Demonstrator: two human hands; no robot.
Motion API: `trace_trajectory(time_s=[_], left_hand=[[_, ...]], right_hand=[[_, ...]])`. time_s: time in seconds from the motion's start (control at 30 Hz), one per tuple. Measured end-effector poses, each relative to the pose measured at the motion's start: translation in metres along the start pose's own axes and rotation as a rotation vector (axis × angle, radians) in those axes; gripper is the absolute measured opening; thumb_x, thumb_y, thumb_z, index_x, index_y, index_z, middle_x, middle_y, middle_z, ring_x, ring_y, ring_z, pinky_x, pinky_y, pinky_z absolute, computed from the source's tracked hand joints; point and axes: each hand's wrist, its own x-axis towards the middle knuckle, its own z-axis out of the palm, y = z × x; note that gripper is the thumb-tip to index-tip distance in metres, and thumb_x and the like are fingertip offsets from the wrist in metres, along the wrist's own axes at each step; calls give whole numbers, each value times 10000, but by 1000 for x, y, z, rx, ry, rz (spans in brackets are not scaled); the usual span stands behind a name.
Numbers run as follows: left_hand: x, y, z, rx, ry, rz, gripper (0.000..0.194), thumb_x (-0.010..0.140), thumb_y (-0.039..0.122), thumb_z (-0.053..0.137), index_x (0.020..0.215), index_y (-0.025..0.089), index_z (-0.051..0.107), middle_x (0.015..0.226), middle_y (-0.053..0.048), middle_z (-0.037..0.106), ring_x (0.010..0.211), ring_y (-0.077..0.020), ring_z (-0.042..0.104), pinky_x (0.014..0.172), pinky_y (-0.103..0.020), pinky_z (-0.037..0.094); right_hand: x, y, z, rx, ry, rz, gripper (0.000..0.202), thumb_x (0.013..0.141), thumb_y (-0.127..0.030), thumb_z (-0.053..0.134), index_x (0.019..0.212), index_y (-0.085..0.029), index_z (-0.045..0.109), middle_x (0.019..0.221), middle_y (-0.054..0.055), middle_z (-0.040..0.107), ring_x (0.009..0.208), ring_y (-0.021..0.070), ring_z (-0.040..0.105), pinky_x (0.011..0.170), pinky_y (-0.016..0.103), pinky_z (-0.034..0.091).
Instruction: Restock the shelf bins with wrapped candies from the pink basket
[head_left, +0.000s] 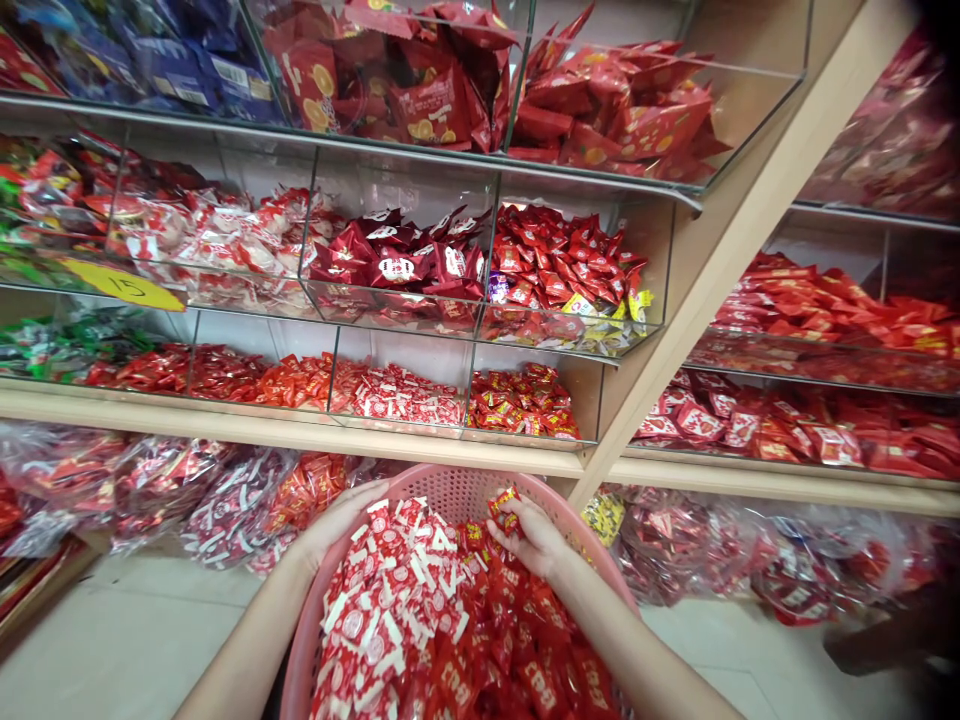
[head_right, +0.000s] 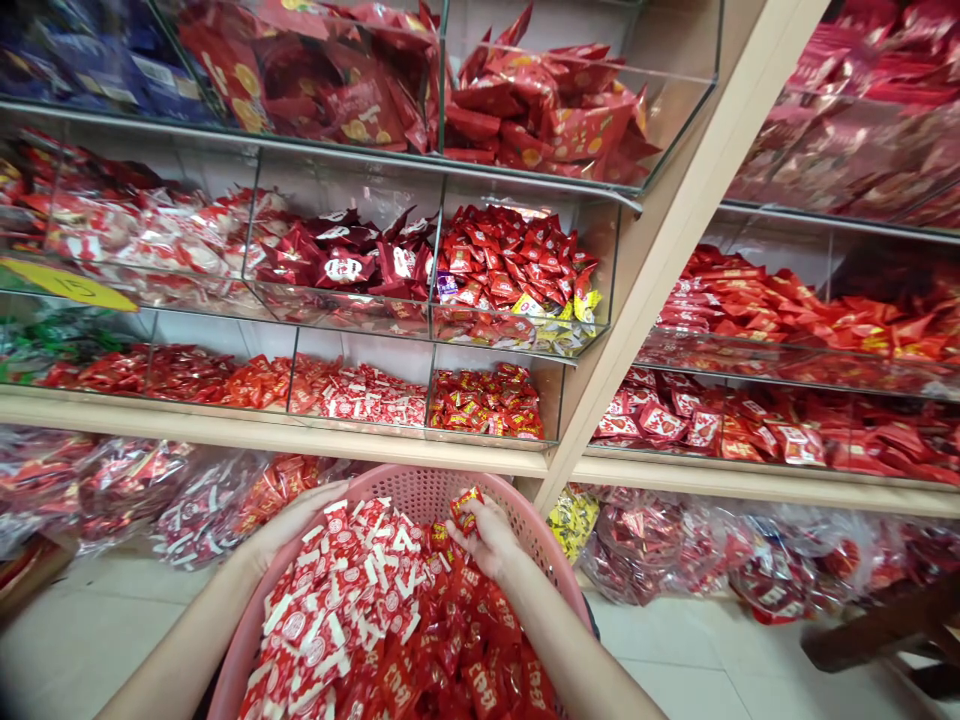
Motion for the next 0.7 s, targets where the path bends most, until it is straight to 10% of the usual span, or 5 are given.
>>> trace_trajectory(time_s=[0.7], left_hand=[[6,-7,-7,-27,-46,-10,405,681,386,651,1034,190,628,1142,-61,611,1092,-227,529,944,-306,402]], right_hand=[[3,2,-8,-183,74,62,132,680,-144,622,721,-186,503,559,-47,543,490,71,533,527,233,515]])
